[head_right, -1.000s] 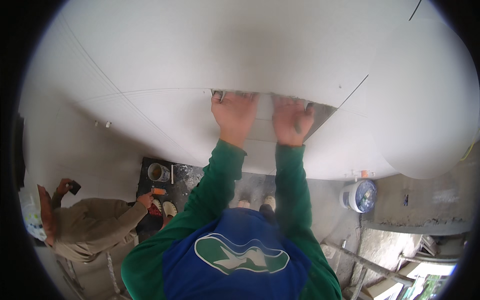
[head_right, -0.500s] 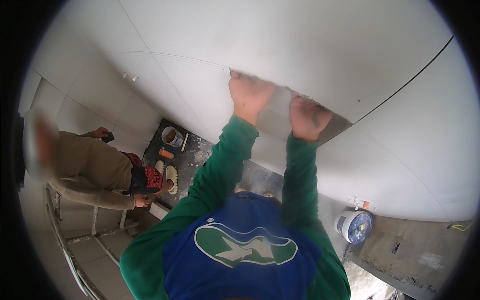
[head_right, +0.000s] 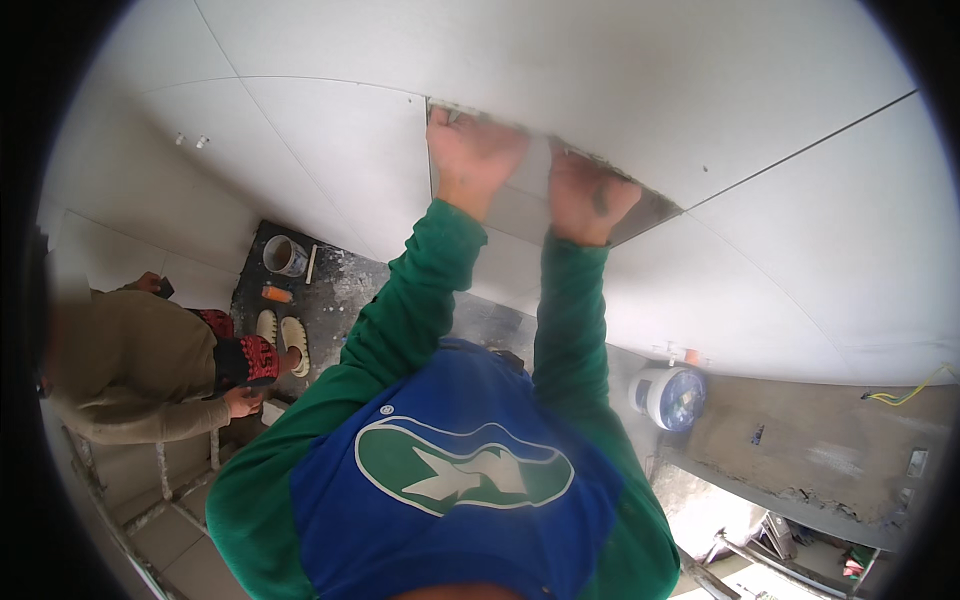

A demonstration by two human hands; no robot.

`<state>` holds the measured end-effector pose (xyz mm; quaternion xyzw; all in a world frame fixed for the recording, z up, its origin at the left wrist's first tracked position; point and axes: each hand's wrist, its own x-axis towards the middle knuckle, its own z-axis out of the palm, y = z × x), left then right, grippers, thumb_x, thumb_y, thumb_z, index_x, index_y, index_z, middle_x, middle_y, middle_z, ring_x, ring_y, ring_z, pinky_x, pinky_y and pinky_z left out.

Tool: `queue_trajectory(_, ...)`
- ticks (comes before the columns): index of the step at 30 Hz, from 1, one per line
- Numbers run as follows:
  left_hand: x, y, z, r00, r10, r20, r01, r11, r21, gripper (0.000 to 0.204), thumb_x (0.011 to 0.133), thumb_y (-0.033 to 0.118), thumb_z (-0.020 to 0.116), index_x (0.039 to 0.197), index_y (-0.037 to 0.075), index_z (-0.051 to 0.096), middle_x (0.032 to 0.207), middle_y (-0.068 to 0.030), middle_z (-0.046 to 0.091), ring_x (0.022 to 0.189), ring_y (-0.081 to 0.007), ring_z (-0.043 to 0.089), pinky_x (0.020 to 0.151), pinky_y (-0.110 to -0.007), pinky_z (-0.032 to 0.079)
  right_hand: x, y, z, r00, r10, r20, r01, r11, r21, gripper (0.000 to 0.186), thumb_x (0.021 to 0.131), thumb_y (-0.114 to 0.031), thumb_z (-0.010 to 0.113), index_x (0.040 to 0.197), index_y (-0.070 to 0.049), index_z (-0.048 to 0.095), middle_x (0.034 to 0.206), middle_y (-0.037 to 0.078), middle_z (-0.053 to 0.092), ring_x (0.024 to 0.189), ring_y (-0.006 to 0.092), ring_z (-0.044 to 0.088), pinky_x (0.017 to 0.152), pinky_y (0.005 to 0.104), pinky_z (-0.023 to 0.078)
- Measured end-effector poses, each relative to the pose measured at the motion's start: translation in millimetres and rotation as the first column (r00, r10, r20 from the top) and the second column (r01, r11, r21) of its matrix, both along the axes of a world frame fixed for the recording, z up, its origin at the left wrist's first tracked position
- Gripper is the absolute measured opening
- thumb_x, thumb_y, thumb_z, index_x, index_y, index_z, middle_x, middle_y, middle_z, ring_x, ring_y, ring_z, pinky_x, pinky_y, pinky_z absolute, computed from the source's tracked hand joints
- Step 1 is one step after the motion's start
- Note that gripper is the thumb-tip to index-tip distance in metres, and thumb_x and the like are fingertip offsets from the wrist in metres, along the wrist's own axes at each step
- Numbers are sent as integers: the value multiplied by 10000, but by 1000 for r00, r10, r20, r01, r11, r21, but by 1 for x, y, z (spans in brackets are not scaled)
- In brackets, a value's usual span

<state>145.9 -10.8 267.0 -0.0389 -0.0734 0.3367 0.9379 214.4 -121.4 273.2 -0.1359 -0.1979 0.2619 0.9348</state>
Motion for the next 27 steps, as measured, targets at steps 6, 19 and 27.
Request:
queue_trajectory(6, -31, -6, -18, 995, 97, -32, -84, 952, 293, 649, 930, 497, 437, 1403, 56, 385, 1447, -107, 411, 1305, -296, 422, 1095, -450, 328, -5, -4, -1, 999, 22, -26, -21, 999, 26, 475, 984, -392, 439, 1356, -104, 511, 1436, 101, 484, 1346, 344, 401, 1131, 576, 288)
queue_trajectory(19, -1, -2, -25, 660, 609, -440, -380, 775, 504, 539, 1027, 529, 411, 1100, 2, 492, 1045, -75, 546, 917, -172, 504, 855, -359, 440, -6, -1, -4, 998, -37, -45, 36, 999, -15, 542, 993, -474, 385, 1381, -110, 484, 1464, 124, 450, 1347, 374, 385, 1144, 565, 271)
queue_trajectory(27, 5, -8, -13, 338, 834, -435, -455, 550, 700, 428, 1075, 370, 364, 848, 40, 515, 789, 4, 504, 684, -86, 432, 615, -252, 417, -7, 0, -6, 998, -44, -53, 42, 999, -27, 502, 991, -469, 398, 1319, -121, 548, 1412, 95, 508, 1315, 347, 420, 1119, 546, 302)
